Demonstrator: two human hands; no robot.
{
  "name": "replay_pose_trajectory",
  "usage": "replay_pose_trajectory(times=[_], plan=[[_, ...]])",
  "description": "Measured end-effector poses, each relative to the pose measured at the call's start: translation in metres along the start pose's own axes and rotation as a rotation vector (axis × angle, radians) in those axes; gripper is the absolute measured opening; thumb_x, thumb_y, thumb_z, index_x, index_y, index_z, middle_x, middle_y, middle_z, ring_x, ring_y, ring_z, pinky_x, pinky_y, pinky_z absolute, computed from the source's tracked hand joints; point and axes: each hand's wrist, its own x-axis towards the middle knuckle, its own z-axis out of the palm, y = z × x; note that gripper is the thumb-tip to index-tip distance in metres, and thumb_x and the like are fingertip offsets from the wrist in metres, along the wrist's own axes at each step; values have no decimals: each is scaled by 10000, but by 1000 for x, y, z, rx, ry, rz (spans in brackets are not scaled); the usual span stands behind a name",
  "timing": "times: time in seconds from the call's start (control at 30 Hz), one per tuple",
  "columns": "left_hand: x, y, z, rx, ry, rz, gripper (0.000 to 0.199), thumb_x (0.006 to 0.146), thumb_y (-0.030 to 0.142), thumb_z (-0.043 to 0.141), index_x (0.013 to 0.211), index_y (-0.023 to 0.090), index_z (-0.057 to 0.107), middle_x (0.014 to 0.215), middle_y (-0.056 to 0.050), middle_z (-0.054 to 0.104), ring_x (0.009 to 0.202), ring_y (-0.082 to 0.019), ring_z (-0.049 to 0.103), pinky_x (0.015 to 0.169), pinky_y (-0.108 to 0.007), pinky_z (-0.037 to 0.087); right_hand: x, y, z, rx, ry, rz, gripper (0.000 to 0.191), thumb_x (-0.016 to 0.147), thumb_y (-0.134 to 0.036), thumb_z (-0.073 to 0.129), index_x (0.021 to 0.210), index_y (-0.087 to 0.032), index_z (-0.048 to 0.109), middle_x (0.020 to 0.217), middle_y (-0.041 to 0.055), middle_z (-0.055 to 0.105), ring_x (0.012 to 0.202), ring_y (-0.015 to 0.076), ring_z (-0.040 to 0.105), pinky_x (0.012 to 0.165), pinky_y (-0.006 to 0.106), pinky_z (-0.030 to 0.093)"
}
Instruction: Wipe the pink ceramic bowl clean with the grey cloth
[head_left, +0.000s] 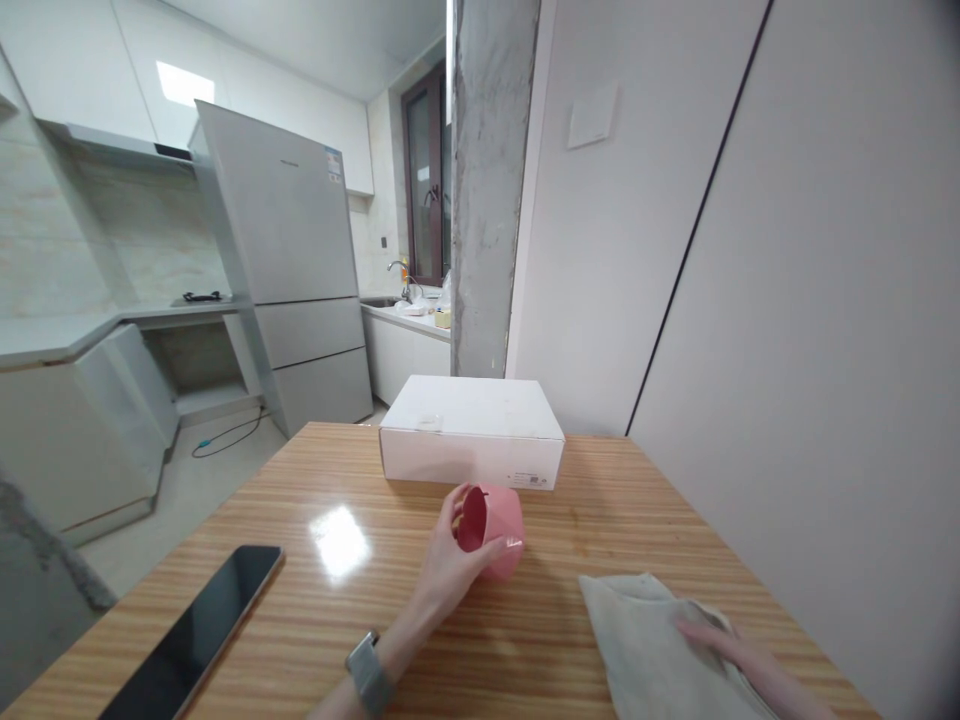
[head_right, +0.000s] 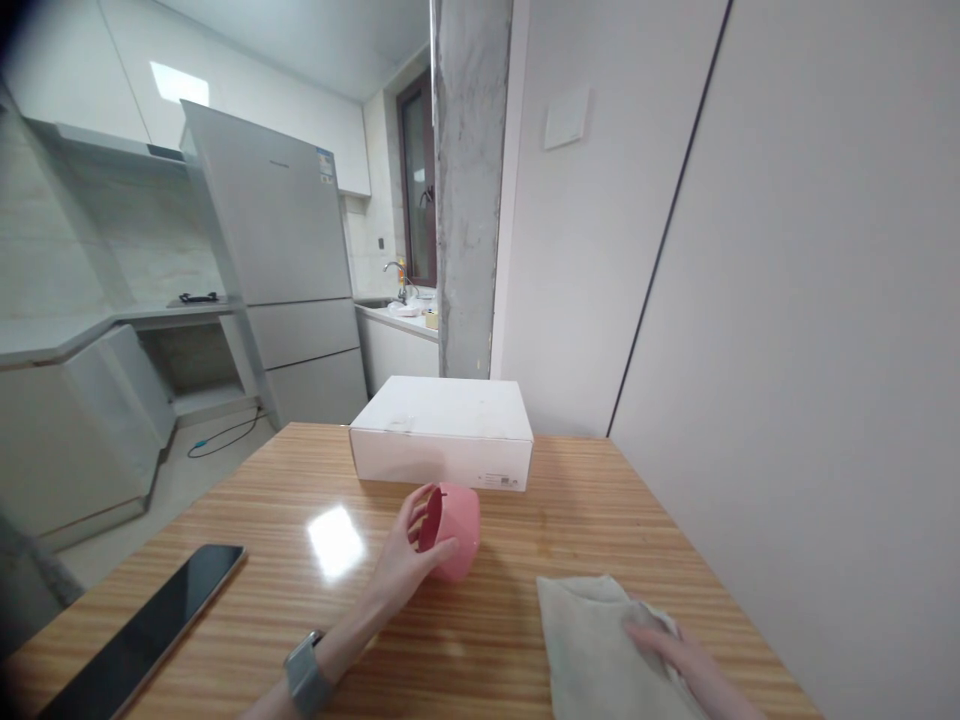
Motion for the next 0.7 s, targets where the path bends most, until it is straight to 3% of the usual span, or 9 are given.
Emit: replay_pose_trajectory(times=[0.1, 0.17, 0.3, 0.47, 0.6, 0.7], plan=[[2, 2, 7, 89, -78, 67, 822, 574, 313, 841, 1289, 215, 447, 1277, -142, 564, 1132, -275, 558, 972, -400, 435, 24, 7, -15, -438, -36, -383, 521, 538, -427, 770, 1010, -224, 683, 1058, 113, 733, 1007, 340, 660, 894, 413, 496], [6, 8, 16, 178, -160, 136, 858, 536, 283, 853, 1292, 224, 450, 1257, -111, 586, 1118, -261, 568, 975, -390, 436, 37, 8, -22, -629, 1, -490, 560, 561, -434, 726, 1068, -213, 642, 1107, 121, 714, 1047, 343, 643, 916, 416, 480], [15, 27, 50, 387, -316, 290, 865, 480, 295, 851, 1260, 228, 483, 1173, -59, 626, 1048, -253, 591, 921, -364, 465, 45, 9, -24, -786, 48, -536, 575, 588, -381, 659, 1123, -193, 565, 1082, 126, 715, 1014, 331, 656, 886, 401, 488], [29, 42, 104, 729, -374, 341, 869, 494, 417, 792, 1276, 219, 469, 1153, -94, 610, 1009, -299, 596, 877, -396, 478, 44, 11, -23, -836, 93, -547, 612, 572, -362, 665, 1145, -196, 528, 1095, 112, 708, 1016, 328, 653, 879, 386, 485], [38, 35, 137, 929, -439, 338, 889, 515, 497, 729, 1295, 191, 432, 1131, -149, 600, 981, -341, 599, 820, -445, 498, 47, 13, -25, -839, 102, -541, 617, 578, -353, 662, 1154, -187, 516, 1049, 105, 715, 979, 319, 658, 851, 377, 491], [44, 23, 152, 1009, -461, 322, 898, 499, 544, 722, 1279, 200, 438, 1130, -155, 594, 980, -349, 599, 802, -450, 503, 49, 16, -27, -844, 98, -557, 619, 593, -348, 665, 1168, -192, 495, 1082, 109, 697, 992, 315, 644, 875, 395, 475]])
